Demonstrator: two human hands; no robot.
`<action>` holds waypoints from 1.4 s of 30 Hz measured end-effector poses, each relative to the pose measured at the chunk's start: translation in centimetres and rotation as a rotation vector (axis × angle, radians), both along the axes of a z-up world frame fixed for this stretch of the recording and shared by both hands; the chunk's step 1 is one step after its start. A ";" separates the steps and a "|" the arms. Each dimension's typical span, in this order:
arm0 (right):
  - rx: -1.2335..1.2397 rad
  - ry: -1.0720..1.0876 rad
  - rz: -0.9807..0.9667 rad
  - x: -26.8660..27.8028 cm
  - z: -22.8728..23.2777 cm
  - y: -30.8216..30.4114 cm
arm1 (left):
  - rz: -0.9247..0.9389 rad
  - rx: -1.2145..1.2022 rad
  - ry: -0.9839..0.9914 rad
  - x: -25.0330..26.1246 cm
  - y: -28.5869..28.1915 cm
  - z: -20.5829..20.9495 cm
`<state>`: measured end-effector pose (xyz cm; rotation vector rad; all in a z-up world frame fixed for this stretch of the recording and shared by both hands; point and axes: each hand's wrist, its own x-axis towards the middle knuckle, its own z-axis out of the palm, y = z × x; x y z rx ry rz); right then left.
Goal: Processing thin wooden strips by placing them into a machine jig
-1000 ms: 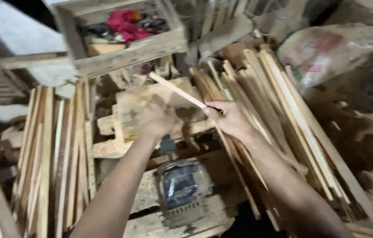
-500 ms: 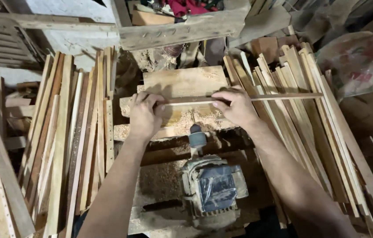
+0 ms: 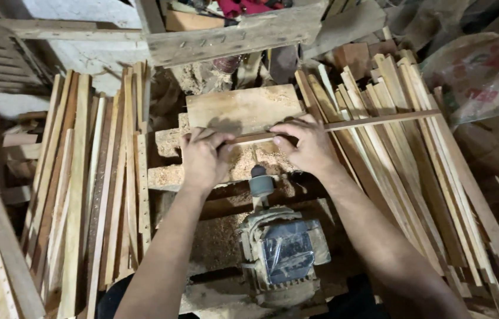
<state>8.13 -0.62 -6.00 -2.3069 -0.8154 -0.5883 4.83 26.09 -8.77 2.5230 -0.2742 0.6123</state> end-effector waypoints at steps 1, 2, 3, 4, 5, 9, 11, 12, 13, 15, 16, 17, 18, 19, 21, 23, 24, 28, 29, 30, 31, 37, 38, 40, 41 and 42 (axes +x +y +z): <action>0.002 0.002 0.006 0.3 -0.7 0.4 | 0.006 0.002 0.002 0.1 0.0 -0.6; 0.025 -0.004 0.011 0.6 -1.3 0.6 | -0.006 -0.013 0.007 0.3 -0.3 -1.2; 0.048 -0.010 0.017 0.8 -1.9 0.8 | -0.018 -0.027 0.013 0.5 -0.5 -1.7; 0.048 -0.009 0.018 1.3 -2.5 0.6 | -0.017 -0.026 0.014 0.5 -0.6 -1.8; 0.078 -0.022 0.029 1.9 -3.1 0.3 | -0.020 -0.033 0.011 0.6 -0.6 -1.8; 0.085 0.012 0.068 2.1 -2.4 -0.2 | -0.027 -0.034 0.009 -0.1 -0.6 -1.0; 0.063 -0.006 0.084 2.6 -2.2 0.0 | -0.004 0.010 0.032 0.1 -0.7 -1.2; 0.041 -0.020 0.097 2.7 -2.1 0.0 | 0.016 0.053 0.059 0.0 -0.8 -1.3; 0.040 -0.018 0.098 2.2 -1.8 0.3 | 0.016 0.052 0.061 0.0 -0.8 -1.4; 0.053 -0.007 0.095 1.4 -1.1 0.9 | 0.042 0.060 0.087 0.3 -0.9 -1.5; 0.052 -0.008 0.095 1.5 -1.2 0.8 | 0.041 0.060 0.086 0.5 -0.9 -1.6; 0.065 -0.002 0.086 1.6 -1.3 0.7 | 0.036 0.062 0.090 0.6 -1.0 -1.7; 0.079 0.009 0.079 1.6 -1.6 0.6 | 0.032 0.064 0.098 0.6 -0.9 -1.8; 0.079 0.013 0.080 1.5 -1.6 0.7 | 0.033 0.064 0.102 0.4 -1.1 -1.7; 0.063 -0.001 0.045 1.4 -1.4 0.8 | 0.043 0.057 0.089 0.3 -1.3 -1.3; 0.058 0.022 0.005 1.4 -2.7 0.5 | 0.044 0.051 0.092 0.3 -1.8 -1.2; 0.053 0.044 -0.033 1.5 -3.3 0.4 | 0.045 0.046 0.094 0.3 -2.0 -1.2; -0.004 0.099 -0.083 0.7 -1.7 0.6 | 0.008 -0.019 0.055 -0.4 -2.4 -0.3; 0.028 0.065 -0.064 1.0 -2.0 0.5 | 0.003 -0.033 0.065 -0.6 -2.5 0.2; 0.063 0.028 -0.043 1.3 -2.3 0.4 | -0.001 -0.046 0.073 -0.9 -2.5 0.8; 0.064 0.027 -0.044 1.4 -2.3 0.5 | -0.002 -0.045 0.072 -0.6 -2.5 0.7; 0.053 0.035 -0.130 1.1 -3.1 1.0 | -0.005 -0.053 0.056 -0.6 -2.6 1.1; 0.071 0.059 -0.125 1.2 -3.3 1.0 | 0.005 -0.056 0.051 -0.4 -2.6 0.8; 0.090 0.086 -0.121 1.4 -3.6 1.0 | 0.015 -0.059 0.048 -0.3 -2.6 0.6; 0.094 0.080 -0.120 1.4 -3.6 1.0 | 0.003 -0.061 0.046 -0.4 -2.5 0.7; 0.097 0.074 -0.119 1.5 -3.6 1.0 | -0.008 -0.062 0.043 -0.4 -2.4 0.8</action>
